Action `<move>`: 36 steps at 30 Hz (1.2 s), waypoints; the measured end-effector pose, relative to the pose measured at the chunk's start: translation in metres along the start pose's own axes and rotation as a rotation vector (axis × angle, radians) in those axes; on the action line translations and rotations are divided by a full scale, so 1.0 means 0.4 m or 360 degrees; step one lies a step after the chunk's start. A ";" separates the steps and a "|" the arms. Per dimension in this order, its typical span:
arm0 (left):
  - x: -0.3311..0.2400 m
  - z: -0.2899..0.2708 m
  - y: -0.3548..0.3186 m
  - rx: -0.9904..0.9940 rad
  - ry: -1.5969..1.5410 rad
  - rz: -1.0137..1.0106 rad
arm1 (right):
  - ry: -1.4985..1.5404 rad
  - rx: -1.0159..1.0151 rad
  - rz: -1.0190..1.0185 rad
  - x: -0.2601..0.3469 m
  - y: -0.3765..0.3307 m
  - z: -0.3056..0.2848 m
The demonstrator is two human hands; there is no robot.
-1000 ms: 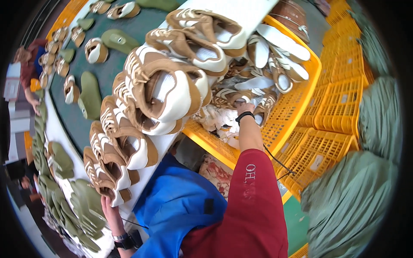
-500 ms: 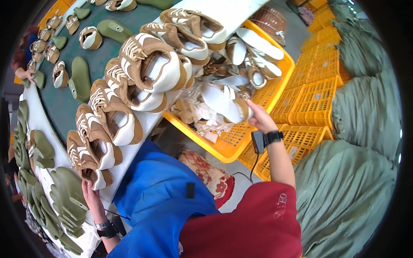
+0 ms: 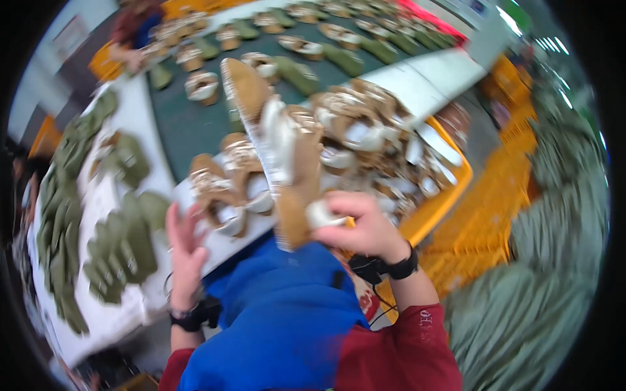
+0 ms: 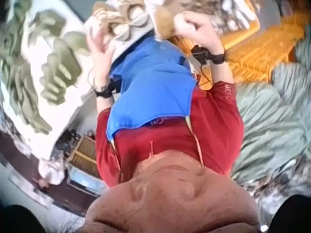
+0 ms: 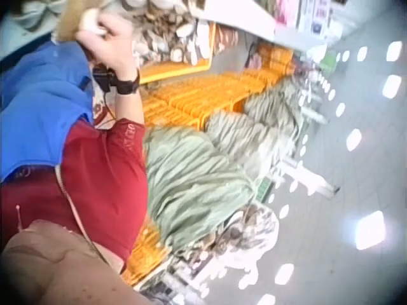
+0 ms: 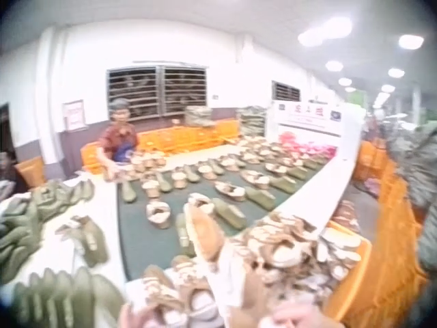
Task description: The recorder is at a shoe manufacturing station, pairing and sorting shoe lasts and completed shoe uppers on a production line.
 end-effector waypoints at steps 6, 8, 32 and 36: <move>0.000 -0.067 0.024 -0.0382 -0.0805 -0.0134 | -0.1094 0.0430 -0.0902 0.184 0.143 0.388; 0.010 -0.124 0.000 -0.0494 -0.0745 -0.0160 | -0.0431 0.0555 -0.0981 0.216 0.170 0.416; -0.157 -0.104 0.126 -0.0508 0.1471 0.0781 | -0.0537 -0.0066 -0.0615 0.169 0.338 0.370; -0.159 -0.108 0.113 -0.0515 0.1608 0.0852 | -0.0370 0.0109 -0.0506 0.158 0.358 0.389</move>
Point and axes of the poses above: each hand's wrist, its own y-axis towards the middle knuckle, its own z-axis out of the palm, x = y × z, the point moved 5 cm from there along y, towards the middle knuckle, and after that the axes turned 12 degrees about z, right-handed, at the moved point
